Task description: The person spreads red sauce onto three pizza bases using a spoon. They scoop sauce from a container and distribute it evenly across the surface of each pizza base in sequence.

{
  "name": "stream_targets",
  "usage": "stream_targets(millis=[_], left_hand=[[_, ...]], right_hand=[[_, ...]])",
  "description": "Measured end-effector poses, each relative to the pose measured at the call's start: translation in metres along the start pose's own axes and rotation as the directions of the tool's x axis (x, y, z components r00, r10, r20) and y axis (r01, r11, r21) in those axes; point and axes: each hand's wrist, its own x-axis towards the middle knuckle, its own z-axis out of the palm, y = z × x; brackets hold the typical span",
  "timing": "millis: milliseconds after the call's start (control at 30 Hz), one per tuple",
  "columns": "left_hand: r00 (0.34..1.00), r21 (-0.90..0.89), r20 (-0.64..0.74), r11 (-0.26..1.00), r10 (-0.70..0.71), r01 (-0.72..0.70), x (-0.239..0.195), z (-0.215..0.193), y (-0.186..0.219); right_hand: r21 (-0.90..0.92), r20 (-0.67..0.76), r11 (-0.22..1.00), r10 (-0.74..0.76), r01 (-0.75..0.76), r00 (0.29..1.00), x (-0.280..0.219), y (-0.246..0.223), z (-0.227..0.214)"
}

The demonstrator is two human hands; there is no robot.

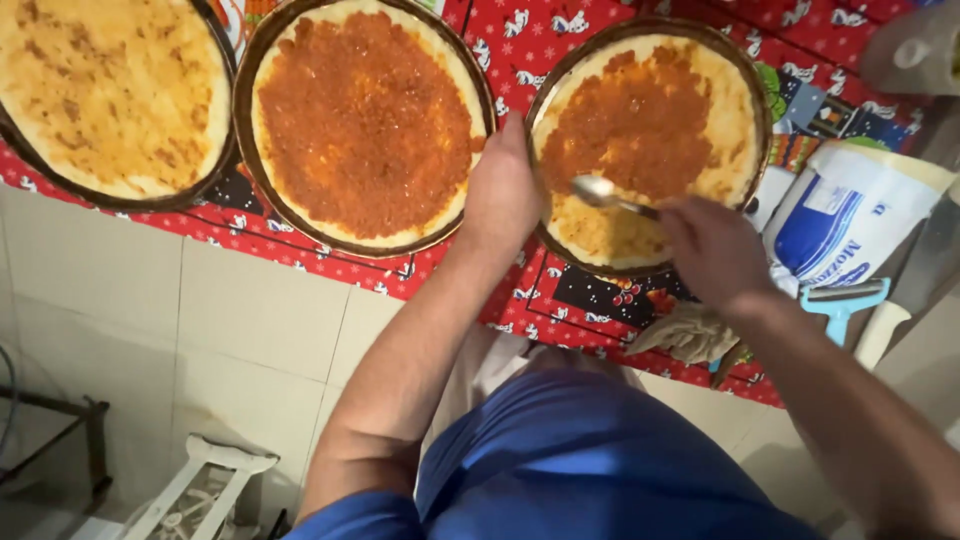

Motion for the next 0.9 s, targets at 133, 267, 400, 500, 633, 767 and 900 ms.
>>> stream_targets(millis=[133,267,400,500,633,767,900], left_hand=[[0.998,0.005,0.06,1.0,-0.029,0.029,-0.018,0.006,-0.002],[0.999,0.042,0.037,0.999,-0.005,0.003,-0.006,0.01,-0.001],[0.999,0.142,-0.017,0.989,0.035,-0.032,-0.002,0.006,-0.005],[0.999,0.132,0.052,0.991,-0.009,0.002,0.0,0.02,-0.018],[0.998,0.116,0.059,0.993,0.009,-0.016,-0.002,0.013,-0.005],[0.998,0.1,-0.018,0.993,0.061,-0.059,0.004,-0.001,0.005],[0.997,0.208,-0.046,0.977,0.067,-0.056,-0.009,0.027,-0.016]], right_hand=[[0.024,-0.087,0.987,0.162,-0.16,0.983,-0.007,-0.014,0.0],[0.133,-0.127,0.915,0.397,-0.381,0.909,-0.014,-0.033,0.024],[0.212,-0.044,0.914,0.364,-0.347,0.93,-0.023,-0.044,0.042],[0.139,-0.285,0.955,0.291,-0.261,0.913,-0.009,0.007,0.043],[0.167,-0.425,0.978,0.188,-0.128,0.886,0.021,0.028,0.046],[0.113,-0.115,0.993,0.046,-0.033,0.992,0.016,-0.023,0.03],[0.133,-0.225,0.966,0.247,-0.222,0.942,0.004,-0.032,0.017]])
